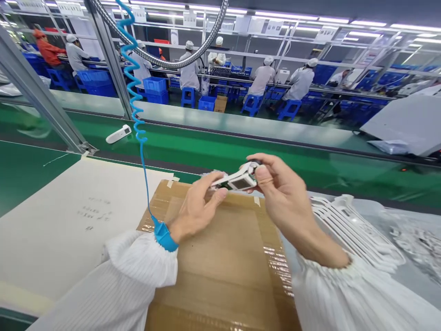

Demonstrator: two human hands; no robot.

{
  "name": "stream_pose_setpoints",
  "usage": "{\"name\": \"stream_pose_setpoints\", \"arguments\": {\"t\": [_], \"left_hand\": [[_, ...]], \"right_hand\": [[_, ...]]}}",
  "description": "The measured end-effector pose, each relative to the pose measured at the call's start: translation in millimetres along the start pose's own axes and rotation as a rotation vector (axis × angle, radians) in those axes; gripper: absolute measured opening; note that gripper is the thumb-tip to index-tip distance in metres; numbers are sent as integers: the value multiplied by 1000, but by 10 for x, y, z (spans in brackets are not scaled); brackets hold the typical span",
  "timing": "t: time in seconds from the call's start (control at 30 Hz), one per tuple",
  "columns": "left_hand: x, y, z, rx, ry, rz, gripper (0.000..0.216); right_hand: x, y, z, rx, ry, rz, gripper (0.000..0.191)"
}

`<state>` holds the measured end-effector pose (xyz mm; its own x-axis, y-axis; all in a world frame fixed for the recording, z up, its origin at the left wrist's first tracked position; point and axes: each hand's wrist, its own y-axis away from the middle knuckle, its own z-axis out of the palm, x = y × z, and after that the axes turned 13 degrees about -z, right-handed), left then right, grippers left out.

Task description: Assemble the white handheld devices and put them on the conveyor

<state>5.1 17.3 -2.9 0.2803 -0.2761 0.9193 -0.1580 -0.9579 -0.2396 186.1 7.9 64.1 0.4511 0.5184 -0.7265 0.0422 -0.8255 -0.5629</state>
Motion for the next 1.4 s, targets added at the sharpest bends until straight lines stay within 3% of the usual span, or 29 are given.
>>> {"name": "stream_pose_setpoints", "arguments": {"t": [0.1,0.23,0.33,0.47,0.57,0.7,0.8,0.93,1.0,1.07,1.2,1.3,1.4], "left_hand": [[18,-13,-29,-126,-43,-151,28],[1,-28,-42,-62,-162,-173,26],[-10,-22,-29,-33,-202,-137,26],[-20,-24,-10,21,-272,-194,23],[-57,-69,-35,123,-266,-328,23],[-151,-161,-125,305,-184,-499,25],[-201,-204,-174,340,-89,-522,26],[-239,-220,-163,325,7,-506,25],[-261,-225,-141,311,90,-509,27],[-281,-230,-119,297,170,-515,28],[-281,-228,-95,264,222,-510,30],[-258,-215,-91,238,232,-496,30],[-239,-208,-91,223,260,-503,29]], "right_hand": [[86,45,41,-16,265,-170,32],[181,69,49,-48,657,-507,20],[207,63,83,-130,855,-571,18],[202,73,181,-133,931,-568,26],[199,54,254,-168,800,-565,26],[359,-101,425,-246,588,-367,19],[590,-216,641,-345,649,-166,15],[753,-160,702,-321,713,-169,6],[747,-47,499,-277,727,-252,10],[743,107,140,-225,804,-303,12],[902,541,-772,-83,1185,-182,19],[1094,905,-1301,-125,1308,-135,33],[1122,1124,-1536,-256,1278,-181,32]]}}
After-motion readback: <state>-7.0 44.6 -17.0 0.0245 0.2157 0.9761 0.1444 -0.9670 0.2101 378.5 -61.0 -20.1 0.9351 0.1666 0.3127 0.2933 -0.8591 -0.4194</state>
